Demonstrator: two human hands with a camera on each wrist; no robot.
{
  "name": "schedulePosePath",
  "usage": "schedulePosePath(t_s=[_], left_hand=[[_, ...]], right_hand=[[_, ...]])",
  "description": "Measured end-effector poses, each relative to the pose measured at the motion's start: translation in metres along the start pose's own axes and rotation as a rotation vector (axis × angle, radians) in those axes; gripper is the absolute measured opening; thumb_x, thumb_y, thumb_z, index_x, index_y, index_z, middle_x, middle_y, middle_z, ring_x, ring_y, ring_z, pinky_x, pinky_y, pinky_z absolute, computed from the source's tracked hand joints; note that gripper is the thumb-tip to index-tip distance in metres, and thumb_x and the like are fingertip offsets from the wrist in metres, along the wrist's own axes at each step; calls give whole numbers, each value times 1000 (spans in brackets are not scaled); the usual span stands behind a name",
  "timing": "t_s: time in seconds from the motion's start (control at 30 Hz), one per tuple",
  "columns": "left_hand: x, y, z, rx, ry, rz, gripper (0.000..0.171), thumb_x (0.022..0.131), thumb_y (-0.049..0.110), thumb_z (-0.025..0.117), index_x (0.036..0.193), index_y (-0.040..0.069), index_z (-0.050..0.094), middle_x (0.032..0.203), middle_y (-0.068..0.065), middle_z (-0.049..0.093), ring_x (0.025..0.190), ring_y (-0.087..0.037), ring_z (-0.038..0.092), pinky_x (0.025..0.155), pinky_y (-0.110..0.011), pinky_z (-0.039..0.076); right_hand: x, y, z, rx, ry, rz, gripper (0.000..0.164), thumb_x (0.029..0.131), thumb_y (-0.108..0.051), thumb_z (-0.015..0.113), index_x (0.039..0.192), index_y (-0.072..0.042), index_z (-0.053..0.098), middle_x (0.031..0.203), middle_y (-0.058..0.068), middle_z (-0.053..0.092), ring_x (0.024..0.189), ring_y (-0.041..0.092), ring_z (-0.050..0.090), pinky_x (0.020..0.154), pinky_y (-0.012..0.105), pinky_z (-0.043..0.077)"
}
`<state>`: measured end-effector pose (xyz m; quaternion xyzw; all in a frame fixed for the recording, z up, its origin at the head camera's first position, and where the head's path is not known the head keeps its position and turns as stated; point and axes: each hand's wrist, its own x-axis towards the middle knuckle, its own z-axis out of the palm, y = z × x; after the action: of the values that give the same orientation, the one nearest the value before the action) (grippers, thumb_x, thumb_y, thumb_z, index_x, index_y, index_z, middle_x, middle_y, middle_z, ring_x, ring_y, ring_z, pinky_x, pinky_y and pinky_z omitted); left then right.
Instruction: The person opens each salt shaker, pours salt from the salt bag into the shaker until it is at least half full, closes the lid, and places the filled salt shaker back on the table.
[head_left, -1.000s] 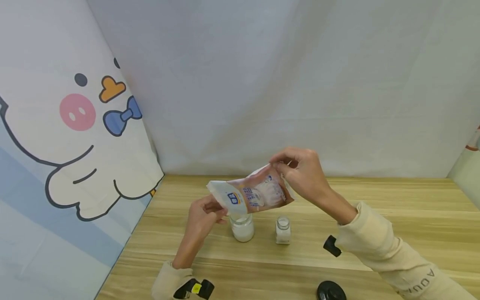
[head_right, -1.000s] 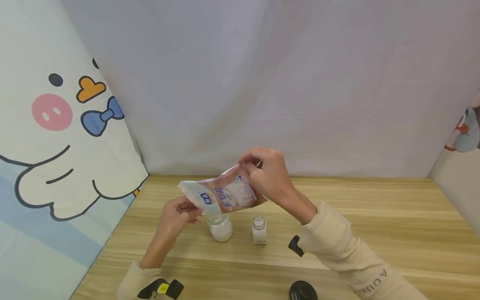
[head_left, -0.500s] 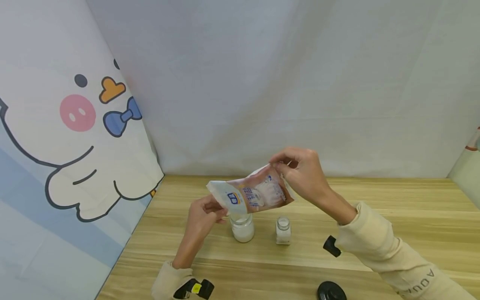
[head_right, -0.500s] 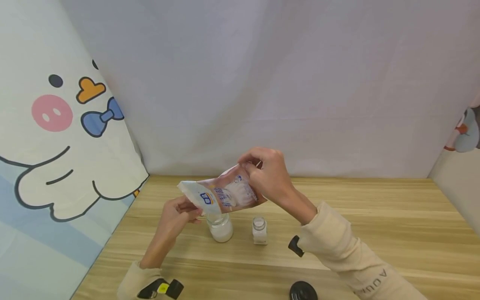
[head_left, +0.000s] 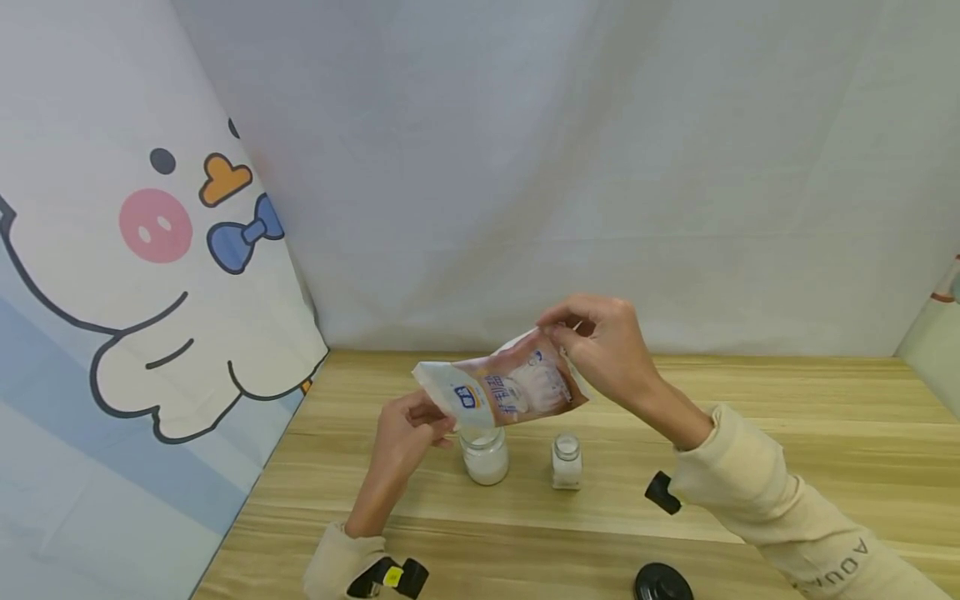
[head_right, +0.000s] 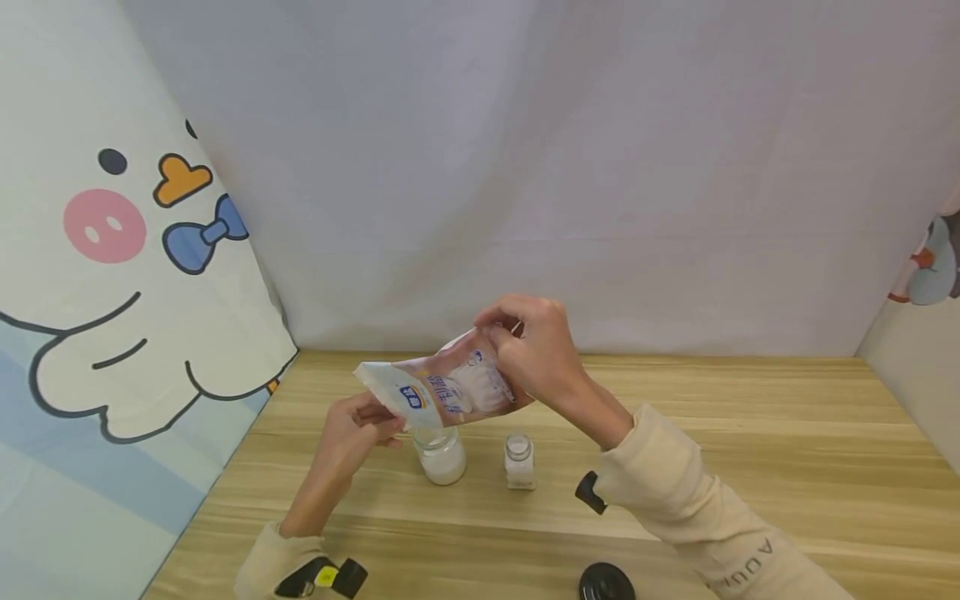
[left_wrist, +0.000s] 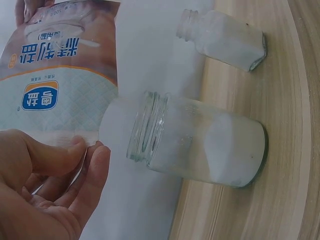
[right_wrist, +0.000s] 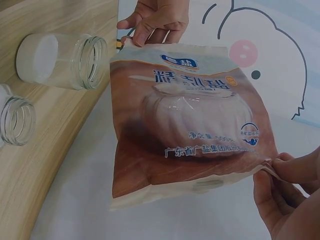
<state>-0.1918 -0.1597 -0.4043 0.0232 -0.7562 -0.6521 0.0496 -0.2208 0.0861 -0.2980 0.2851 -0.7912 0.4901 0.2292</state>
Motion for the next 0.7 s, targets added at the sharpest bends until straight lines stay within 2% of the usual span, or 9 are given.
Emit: schedulePosePath(t_s=[0.7], left_hand=[[-2,2,0,-7,11,3,20,77,-13,65,97,-10,65,85,-19,68,73,-25,66,62,-41,60]], right_hand=[[1,0,1,7,-6,-2,16,81,9,63,81,-3,73,78,4,70,66,14,59,56,24,51]])
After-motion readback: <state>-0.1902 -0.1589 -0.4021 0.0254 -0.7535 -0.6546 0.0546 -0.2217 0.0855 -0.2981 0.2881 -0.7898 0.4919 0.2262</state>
